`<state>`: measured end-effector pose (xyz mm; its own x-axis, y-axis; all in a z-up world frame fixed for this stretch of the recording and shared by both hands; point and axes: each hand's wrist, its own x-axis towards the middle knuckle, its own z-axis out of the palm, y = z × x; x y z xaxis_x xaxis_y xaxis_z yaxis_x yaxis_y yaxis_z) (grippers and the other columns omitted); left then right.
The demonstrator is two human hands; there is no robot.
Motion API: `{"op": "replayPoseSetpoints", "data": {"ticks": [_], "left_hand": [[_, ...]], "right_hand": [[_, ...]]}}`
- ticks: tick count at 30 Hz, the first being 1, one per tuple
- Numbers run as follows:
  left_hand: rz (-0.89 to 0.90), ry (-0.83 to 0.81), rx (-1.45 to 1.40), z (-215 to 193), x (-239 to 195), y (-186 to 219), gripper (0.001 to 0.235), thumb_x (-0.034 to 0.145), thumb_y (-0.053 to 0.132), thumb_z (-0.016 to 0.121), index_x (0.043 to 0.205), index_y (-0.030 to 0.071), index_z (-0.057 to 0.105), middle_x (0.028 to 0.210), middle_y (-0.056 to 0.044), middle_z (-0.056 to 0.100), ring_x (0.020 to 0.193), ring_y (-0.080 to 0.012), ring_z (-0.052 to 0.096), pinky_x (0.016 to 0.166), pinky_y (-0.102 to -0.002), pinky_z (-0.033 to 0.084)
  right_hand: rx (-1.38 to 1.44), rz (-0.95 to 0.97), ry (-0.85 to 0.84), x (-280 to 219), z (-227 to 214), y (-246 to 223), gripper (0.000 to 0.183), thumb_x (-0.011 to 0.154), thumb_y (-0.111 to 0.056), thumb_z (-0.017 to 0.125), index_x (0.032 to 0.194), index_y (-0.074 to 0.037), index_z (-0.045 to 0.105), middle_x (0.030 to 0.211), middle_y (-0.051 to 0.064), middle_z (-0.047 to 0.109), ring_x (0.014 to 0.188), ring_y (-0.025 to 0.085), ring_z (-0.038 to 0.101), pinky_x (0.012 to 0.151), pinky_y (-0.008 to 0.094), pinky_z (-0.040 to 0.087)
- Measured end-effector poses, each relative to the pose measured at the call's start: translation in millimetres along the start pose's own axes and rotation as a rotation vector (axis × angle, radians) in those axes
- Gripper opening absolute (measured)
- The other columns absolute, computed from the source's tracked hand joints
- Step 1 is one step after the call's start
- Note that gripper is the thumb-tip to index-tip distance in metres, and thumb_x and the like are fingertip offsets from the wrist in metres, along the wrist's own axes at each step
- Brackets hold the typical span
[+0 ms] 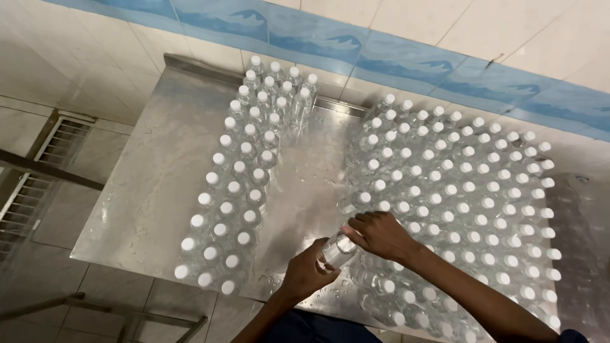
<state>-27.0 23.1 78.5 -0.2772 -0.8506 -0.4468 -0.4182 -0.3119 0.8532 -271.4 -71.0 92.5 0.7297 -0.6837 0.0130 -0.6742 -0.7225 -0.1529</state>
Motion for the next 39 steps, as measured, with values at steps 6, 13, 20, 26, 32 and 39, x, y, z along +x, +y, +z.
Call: {"op": "replayPoseSetpoints", "data": {"ticks": [6,13,20,26,32,39], "left_hand": [[0.042,0.168,-0.268,-18,42,-14,0.096,0.075,0.043,0.093,0.159,0.019,0.053,0.149,-0.001,0.072,0.133,-0.0211,0.068,0.107,-0.041,0.057],[0.009,0.253,-0.239,-5,59,-67,0.136,0.08,0.058,0.09,0.176,0.03,-0.003,0.188,-0.007,-0.011,0.173,-0.0347,-0.004,0.131,-0.068,0.021],[-0.045,0.064,-0.258,24,52,-106,0.134,0.073,0.072,0.085,0.175,0.032,0.008,0.184,-0.01,0.01,0.169,-0.0365,0.011,0.127,-0.067,0.03],[-0.089,0.026,-0.207,21,52,-112,0.126,0.084,0.051,0.091,0.175,0.028,0.007,0.185,-0.01,0.007,0.17,-0.0365,0.007,0.13,-0.066,0.028],[-0.053,-0.008,-0.201,30,54,-123,0.123,0.086,0.052,0.09,0.175,0.03,0.009,0.186,-0.007,0.009,0.171,-0.0366,0.005,0.129,-0.067,0.027],[-0.095,-0.048,-0.212,28,44,-108,0.121,0.083,0.067,0.081,0.176,0.029,0.013,0.186,-0.007,0.014,0.17,-0.0336,0.015,0.129,-0.063,0.029]], "right_hand": [[0.571,0.247,-0.421,85,-76,-20,0.049,0.103,-0.06,0.054,0.135,-0.024,0.066,0.108,0.003,0.082,0.073,0.019,0.075,0.073,0.036,0.056],[0.324,0.247,-0.327,179,32,49,0.058,0.104,-0.068,0.047,0.13,-0.019,0.063,0.098,0.007,0.081,0.071,0.025,0.073,0.062,0.041,0.055],[0.441,0.571,0.088,280,112,129,0.033,0.101,-0.041,0.078,0.119,-0.016,0.066,0.095,0.007,0.081,0.076,0.023,0.076,0.061,0.039,0.058],[0.542,0.684,0.281,328,115,146,0.04,0.099,-0.033,0.079,0.133,-0.013,0.072,0.091,0.006,0.074,0.08,0.022,0.071,0.07,0.04,0.052],[0.628,0.582,0.308,279,112,148,0.065,0.102,-0.035,0.072,0.157,-0.008,0.051,0.095,0.005,0.059,0.086,0.019,0.059,0.08,0.038,0.052],[0.393,0.666,-0.285,133,-3,126,0.051,0.107,-0.04,0.066,0.146,-0.007,0.066,0.151,0.015,0.067,0.128,0.036,0.068,0.103,0.051,0.055]]}}
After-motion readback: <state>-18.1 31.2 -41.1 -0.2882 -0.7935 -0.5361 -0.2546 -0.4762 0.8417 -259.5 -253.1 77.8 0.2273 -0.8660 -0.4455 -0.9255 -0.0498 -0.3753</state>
